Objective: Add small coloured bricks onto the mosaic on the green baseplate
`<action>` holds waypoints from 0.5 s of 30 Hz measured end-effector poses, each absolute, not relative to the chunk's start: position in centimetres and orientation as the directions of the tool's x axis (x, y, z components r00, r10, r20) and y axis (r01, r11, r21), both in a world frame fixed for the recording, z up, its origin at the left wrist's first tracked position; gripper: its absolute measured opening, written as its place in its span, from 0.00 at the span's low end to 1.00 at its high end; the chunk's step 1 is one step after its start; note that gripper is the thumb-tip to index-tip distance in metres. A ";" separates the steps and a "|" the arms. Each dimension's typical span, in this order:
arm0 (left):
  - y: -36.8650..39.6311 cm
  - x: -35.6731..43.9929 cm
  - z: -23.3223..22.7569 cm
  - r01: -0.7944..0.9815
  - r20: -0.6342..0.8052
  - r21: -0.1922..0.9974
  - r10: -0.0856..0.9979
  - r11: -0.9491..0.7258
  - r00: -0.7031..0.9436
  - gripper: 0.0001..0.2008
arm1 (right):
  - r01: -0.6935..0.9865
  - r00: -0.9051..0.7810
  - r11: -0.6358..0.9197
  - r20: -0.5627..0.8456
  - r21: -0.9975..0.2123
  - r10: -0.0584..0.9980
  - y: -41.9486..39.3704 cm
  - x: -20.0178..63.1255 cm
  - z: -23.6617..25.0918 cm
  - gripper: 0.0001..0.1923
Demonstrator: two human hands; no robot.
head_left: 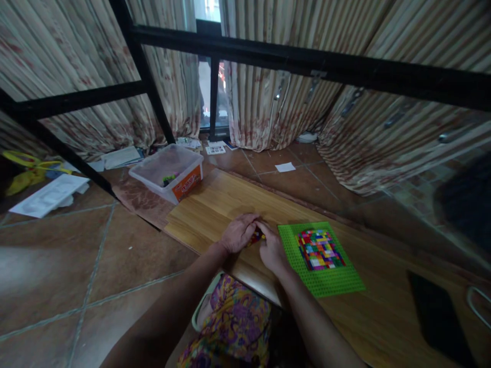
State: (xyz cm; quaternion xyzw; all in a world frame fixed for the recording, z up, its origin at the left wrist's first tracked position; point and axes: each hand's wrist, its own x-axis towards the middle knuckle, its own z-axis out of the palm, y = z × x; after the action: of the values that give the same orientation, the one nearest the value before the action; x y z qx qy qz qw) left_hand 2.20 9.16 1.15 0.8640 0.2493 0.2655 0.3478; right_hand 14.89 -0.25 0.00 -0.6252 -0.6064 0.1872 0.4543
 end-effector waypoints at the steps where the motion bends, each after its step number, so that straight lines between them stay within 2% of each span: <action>1: 8.8 2.3 1.2 0.247 0.284 0.744 0.628 -0.621 0.724 0.23 | 0.569 0.208 0.142 0.309 -0.810 0.928 -0.6 14.7 0.1 0.38; 4: 7.7 2.8 1.2 0.257 0.277 0.770 0.669 -0.584 0.690 0.23 | 0.500 0.254 0.132 0.291 -0.856 0.922 -1.8 14.2 0.0 0.39; 9: 5.9 3.7 1.4 0.301 0.241 0.836 0.800 -0.460 0.550 0.22 | 0.361 0.399 0.075 0.226 -0.930 0.888 -3.6 14.0 -0.4 0.36; 11: 5.4 3.9 1.4 0.294 0.230 0.862 0.836 -0.412 0.498 0.21 | 0.361 0.463 0.037 0.213 -0.932 0.860 -4.5 14.2 -0.2 0.33; 15: 4.8 3.6 1.2 0.239 0.254 0.904 0.895 -0.355 0.367 0.21 | 0.469 0.561 -0.107 0.202 -0.877 0.803 -6.1 14.5 0.7 0.25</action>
State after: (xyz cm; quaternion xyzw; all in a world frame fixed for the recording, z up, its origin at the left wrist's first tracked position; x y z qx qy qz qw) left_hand 3.57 4.83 1.16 0.7186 0.3946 0.4011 0.4087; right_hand 14.52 -6.06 0.66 -0.7254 -0.4383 0.1654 0.5043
